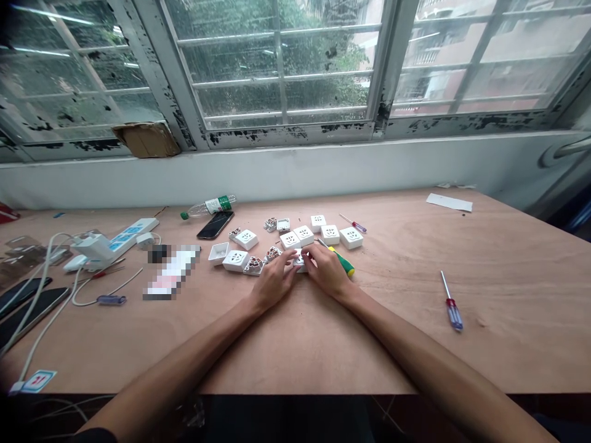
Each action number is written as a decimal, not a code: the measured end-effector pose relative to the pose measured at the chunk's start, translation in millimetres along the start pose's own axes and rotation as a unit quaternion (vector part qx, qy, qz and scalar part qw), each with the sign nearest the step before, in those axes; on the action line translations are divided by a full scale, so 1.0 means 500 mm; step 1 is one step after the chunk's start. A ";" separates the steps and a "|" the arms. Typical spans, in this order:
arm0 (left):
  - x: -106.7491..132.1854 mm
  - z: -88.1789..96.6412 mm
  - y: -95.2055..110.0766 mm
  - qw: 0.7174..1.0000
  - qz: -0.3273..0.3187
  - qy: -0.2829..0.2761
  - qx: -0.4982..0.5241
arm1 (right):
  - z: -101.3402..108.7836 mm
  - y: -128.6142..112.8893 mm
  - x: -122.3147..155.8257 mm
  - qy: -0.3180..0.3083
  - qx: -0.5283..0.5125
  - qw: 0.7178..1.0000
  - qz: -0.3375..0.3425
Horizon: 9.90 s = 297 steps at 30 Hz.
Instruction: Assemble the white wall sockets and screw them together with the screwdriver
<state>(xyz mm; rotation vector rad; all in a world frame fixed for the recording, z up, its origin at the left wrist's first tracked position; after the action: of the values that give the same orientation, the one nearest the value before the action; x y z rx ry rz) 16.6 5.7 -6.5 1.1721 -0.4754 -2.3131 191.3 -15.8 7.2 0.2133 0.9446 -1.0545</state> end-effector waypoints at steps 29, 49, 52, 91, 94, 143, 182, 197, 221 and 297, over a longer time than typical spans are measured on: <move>-0.003 0.006 0.007 1.000 -0.008 0.004 -0.011 | 0.000 0.003 0.002 -0.026 0.079 0.992 0.094; -0.003 0.005 0.005 0.997 -0.016 0.006 -0.073 | 0.007 -0.011 0.005 -0.036 0.117 0.986 0.116; -0.004 0.005 0.005 0.997 -0.024 -0.002 -0.079 | 0.008 -0.016 0.003 -0.046 0.122 0.985 0.118; -0.005 0.001 0.004 0.996 -0.022 -0.046 -0.075 | 0.032 0.016 -0.009 0.189 -0.003 0.976 -0.110; -0.005 0.001 0.003 0.996 -0.020 -0.047 -0.073 | 0.031 0.010 -0.013 0.200 -0.078 0.965 -0.150; -0.011 0.002 0.011 0.996 -0.027 -0.038 -0.070 | 0.107 -0.029 -0.100 0.058 0.003 0.998 0.031; -0.006 -0.001 0.008 0.996 -0.037 -0.033 -0.078 | 0.175 -0.068 -0.207 -0.228 0.111 0.964 0.080; -0.008 0.000 0.009 0.997 -0.032 -0.025 -0.073 | 0.172 -0.074 -0.206 -0.232 0.121 0.962 0.083; -0.008 0.003 0.009 0.995 -0.037 -0.025 -0.089 | 0.174 -0.074 -0.208 -0.227 0.146 0.960 0.078; -0.006 -0.001 0.008 0.996 -0.029 -0.013 -0.087 | 0.168 -0.074 -0.203 -0.225 0.141 0.957 0.113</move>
<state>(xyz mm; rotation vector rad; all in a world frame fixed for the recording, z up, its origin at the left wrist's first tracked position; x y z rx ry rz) 19.3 4.2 -3.0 1.0873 -0.2447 -2.3678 192.2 -16.9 144.1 0.2947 0.3472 -0.9674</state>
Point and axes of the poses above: each hand's wrist, its own x-axis away from the middle knuckle, its own z-axis out of the back of the hand, y = z × x, the point moved 1 cm from there along -x, towards the middle knuckle, and after that the axes turned 11 degrees about x, right-handed, at the moved point
